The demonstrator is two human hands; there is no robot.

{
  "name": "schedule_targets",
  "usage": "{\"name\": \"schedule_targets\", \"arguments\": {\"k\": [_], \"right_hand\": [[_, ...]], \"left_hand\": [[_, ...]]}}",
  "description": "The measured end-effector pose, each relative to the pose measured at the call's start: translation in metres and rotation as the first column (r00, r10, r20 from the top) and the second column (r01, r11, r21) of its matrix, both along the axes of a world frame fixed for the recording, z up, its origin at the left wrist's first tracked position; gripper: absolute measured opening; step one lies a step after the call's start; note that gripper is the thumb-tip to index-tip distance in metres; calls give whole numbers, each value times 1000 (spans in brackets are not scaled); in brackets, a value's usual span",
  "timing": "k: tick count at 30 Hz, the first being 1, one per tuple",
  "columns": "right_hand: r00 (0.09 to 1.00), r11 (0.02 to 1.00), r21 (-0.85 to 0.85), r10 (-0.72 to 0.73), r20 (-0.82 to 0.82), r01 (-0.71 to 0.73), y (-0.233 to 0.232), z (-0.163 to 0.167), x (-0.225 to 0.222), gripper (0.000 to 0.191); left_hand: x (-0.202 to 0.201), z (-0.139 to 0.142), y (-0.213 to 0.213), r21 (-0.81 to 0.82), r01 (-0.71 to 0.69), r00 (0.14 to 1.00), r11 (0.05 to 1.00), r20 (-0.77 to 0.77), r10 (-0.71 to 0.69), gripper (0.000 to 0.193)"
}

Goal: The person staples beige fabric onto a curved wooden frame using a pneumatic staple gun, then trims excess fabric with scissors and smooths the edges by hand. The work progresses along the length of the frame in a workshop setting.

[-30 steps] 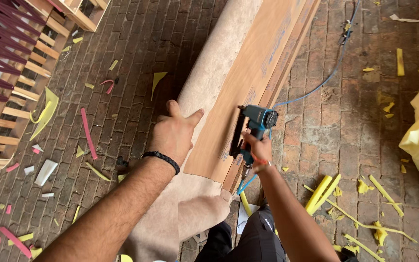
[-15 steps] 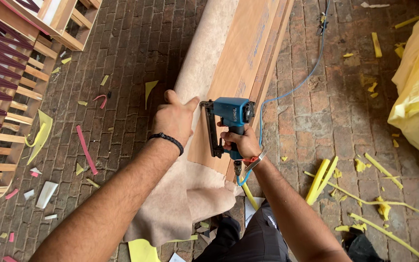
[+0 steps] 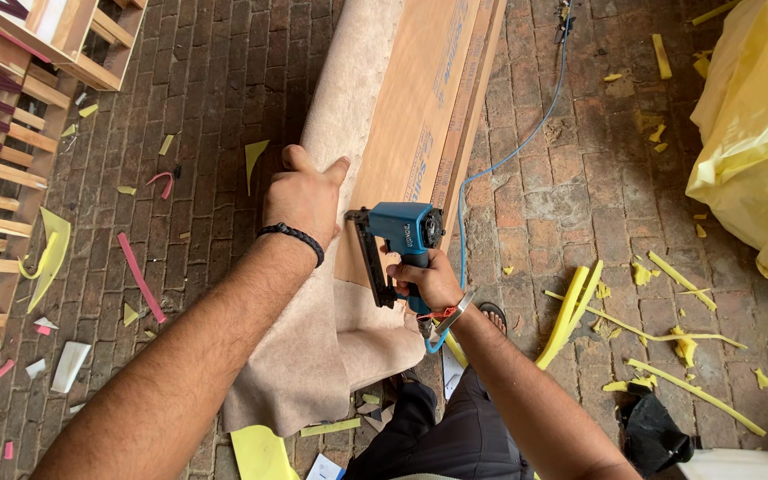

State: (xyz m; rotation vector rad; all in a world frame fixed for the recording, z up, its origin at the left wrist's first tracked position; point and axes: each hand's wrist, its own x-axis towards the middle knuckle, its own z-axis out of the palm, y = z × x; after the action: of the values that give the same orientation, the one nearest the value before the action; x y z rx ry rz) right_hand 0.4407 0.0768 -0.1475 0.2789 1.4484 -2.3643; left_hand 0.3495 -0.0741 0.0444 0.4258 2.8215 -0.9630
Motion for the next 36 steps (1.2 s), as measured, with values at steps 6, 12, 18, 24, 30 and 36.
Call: {"name": "schedule_targets", "arguments": {"k": [6,12,18,24,30,36], "right_hand": [[934,886,407,-312,174,220,-19,-57,-40,24],[904,767,584,-409,122,268,-31,-128,-109,57],[921,632,756,-375,104,172,-43,-147,-133,62],[949,418,886,-307,-71,202,-38,-113,-112,67],[906,976,-10,-196,375,215,-74,-15,-36,30],[874,913,-296,-115,473,281,-132,59,2,36]], "left_hand": [[0,4,0,35,6,1000,999,-23,-5,103],[-11,-5,-5,94,21,998,995,-64,-15,100],[-19,-11,-13,147,26,993,989,-121,-8,86],[-18,-15,-18,58,60,985,997,-167,-49,75],[-16,-32,-22,159,82,952,984,-305,-30,52],[-8,-27,-29,258,105,982,960,-181,-59,34]]}}
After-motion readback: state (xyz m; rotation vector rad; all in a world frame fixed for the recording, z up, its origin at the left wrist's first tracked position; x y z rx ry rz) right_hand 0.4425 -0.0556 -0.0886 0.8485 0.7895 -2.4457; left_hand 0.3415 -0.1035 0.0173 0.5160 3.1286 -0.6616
